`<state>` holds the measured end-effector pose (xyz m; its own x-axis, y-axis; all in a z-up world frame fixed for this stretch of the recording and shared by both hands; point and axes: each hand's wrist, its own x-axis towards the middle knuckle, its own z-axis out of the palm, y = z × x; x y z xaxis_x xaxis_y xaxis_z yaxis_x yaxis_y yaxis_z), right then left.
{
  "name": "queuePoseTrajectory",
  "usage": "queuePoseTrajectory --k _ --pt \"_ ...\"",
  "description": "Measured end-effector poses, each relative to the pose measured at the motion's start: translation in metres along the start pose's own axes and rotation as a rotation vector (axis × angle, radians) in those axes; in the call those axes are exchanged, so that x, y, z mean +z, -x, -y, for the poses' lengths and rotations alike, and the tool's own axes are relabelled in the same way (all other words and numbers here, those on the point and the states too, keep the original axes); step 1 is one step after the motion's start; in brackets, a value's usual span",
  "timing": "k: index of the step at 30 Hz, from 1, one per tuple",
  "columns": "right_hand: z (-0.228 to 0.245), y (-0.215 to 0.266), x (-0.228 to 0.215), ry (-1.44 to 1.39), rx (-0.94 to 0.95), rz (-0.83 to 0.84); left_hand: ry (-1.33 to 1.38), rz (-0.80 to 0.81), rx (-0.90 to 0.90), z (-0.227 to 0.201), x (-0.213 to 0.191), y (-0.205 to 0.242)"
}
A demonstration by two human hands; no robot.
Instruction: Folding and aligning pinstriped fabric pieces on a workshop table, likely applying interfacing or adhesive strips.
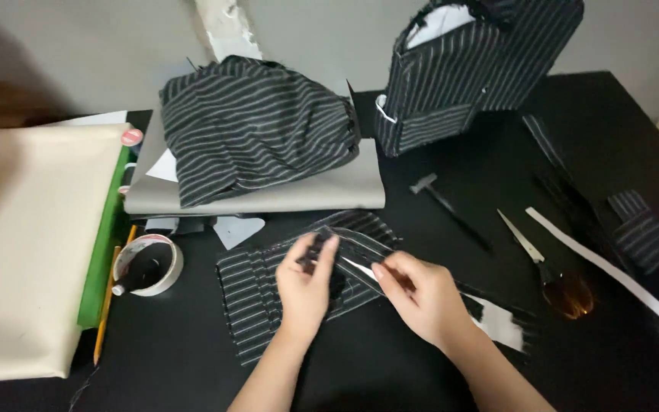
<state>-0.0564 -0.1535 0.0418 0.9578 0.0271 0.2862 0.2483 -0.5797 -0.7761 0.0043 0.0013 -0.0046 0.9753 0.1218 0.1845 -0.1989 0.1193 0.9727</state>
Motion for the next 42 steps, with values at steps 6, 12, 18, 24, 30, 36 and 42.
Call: queuePoseTrajectory --k 6,12,18,24,30,36,42 --pt "0.022 -0.003 -0.017 -0.266 -0.574 0.139 0.274 -0.191 -0.239 -0.024 -0.012 -0.011" --pt "0.024 -0.002 -0.018 0.110 -0.616 0.123 0.345 -0.183 -0.222 -0.015 -0.013 -0.012" --pt "-0.022 -0.006 -0.009 0.180 -0.184 -0.329 0.453 -0.046 -0.221 -0.010 -0.012 -0.011" --pt "-0.026 -0.011 -0.005 0.163 0.101 -0.035 0.483 0.105 -0.205 -0.009 -0.010 -0.007" --pt "-0.006 -0.015 -0.009 -0.005 0.281 0.082 0.266 0.277 -0.211 -0.025 -0.008 -0.004" --pt "0.011 -0.013 0.006 -0.436 0.512 -0.031 0.160 0.240 -0.128 -0.028 0.005 0.003" --pt "0.020 -0.017 -0.001 -0.546 0.594 0.003 0.186 0.258 -0.131 -0.024 0.008 0.009"
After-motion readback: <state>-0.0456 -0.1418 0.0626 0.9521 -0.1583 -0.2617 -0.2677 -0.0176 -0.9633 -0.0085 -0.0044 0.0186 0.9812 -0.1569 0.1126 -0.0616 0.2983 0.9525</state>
